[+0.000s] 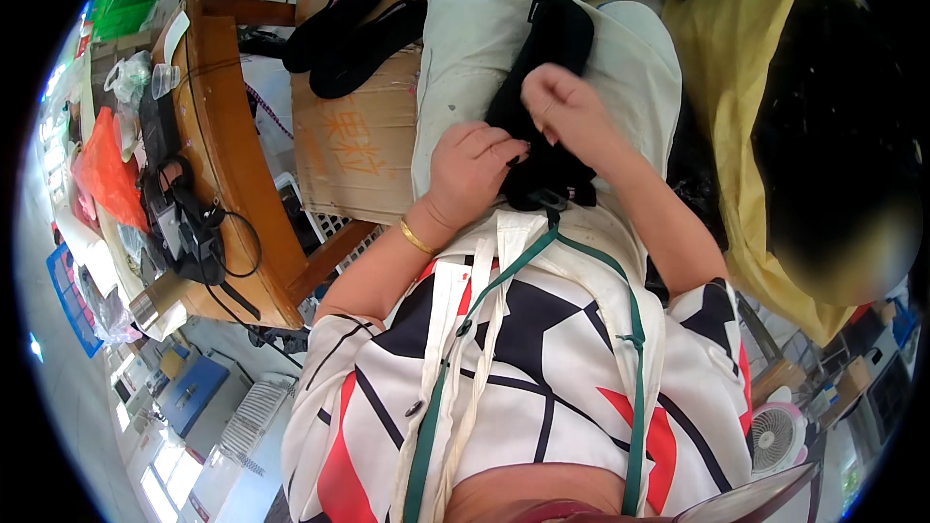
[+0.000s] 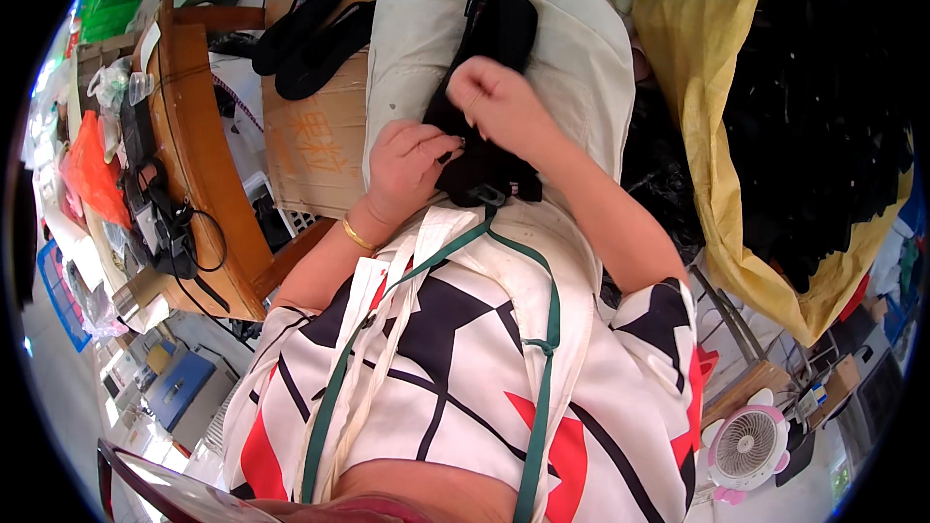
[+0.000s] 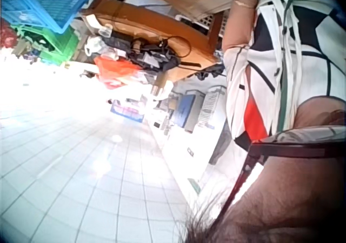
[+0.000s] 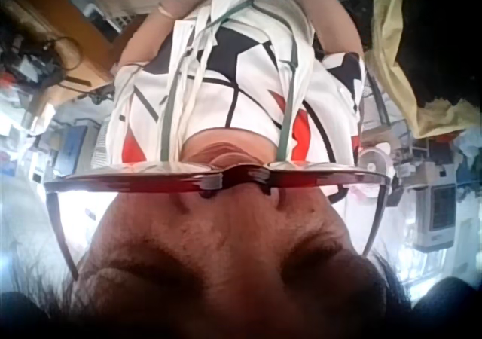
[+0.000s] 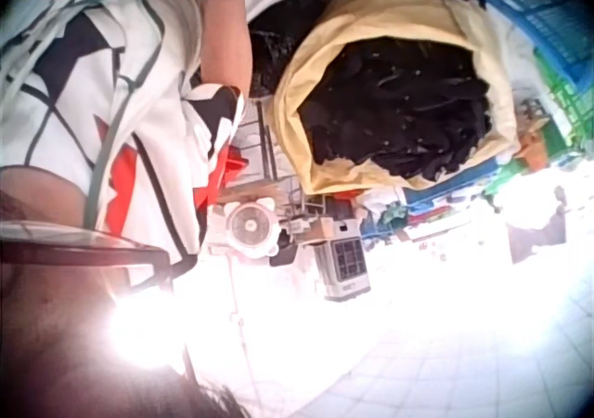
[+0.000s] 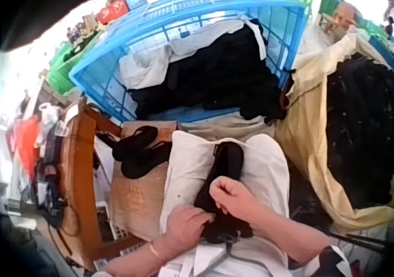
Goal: The person sits on the floor and sews a black shoe sole using a needle and thread. They repeatedly pull the thread through the sole to attach it, handling the shoe with both hands. The person occasionally reaches into a nearby yellow bag to retrieve more shoe parts.
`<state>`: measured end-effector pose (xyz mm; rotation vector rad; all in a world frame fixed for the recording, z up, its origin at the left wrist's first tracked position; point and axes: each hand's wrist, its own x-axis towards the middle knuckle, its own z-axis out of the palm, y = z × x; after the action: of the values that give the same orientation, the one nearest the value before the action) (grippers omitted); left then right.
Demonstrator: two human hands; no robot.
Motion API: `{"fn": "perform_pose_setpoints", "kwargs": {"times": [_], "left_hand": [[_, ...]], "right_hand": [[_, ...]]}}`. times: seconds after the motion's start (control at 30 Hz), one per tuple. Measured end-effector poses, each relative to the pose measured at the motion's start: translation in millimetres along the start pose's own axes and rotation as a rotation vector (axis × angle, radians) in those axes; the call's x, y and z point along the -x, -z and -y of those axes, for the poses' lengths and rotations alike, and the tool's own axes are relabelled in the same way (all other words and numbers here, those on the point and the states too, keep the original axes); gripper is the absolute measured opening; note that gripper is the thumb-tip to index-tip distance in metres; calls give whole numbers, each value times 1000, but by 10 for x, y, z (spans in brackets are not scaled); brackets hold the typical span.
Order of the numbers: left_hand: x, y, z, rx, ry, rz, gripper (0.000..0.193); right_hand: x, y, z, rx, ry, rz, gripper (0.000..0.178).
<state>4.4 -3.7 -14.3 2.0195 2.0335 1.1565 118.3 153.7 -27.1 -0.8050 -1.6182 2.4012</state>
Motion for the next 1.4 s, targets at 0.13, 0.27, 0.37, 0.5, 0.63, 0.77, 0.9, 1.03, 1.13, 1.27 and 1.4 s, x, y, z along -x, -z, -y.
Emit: {"fn": "perform_pose_setpoints", "kwargs": {"times": [0.13,0.27,0.37,0.5,0.63,0.77,0.9,1.03,1.13,1.27,1.4], "left_hand": [[-105,59,30,65,47,67,30],[-139,82,27,102,86,103,27],[-161,97,1,117,116,105,26],[-171,109,-7,131,177,126,24],[-181,100,-32,183,321,140,19],[-209,101,-25,262,425,165,13],[-204,107,-7,342,513,195,10],[-184,102,29,390,539,198,10],[-185,108,39,419,544,205,9],[-161,100,67,423,527,225,9],[-185,115,76,461,493,241,9]], "right_hand": [[87,39,178,-270,-104,-102,19],[172,266,390,-445,-43,-143,18],[223,380,510,-455,87,-107,12],[428,186,464,28,174,-156,7],[634,42,209,698,444,-174,13],[664,-86,-24,899,546,-321,18],[582,-118,-156,983,626,-402,21],[546,-146,-150,861,511,-375,18],[565,-173,-129,637,354,-368,17],[579,-124,-66,660,274,-261,16],[580,46,-62,263,-92,20,15]]}}
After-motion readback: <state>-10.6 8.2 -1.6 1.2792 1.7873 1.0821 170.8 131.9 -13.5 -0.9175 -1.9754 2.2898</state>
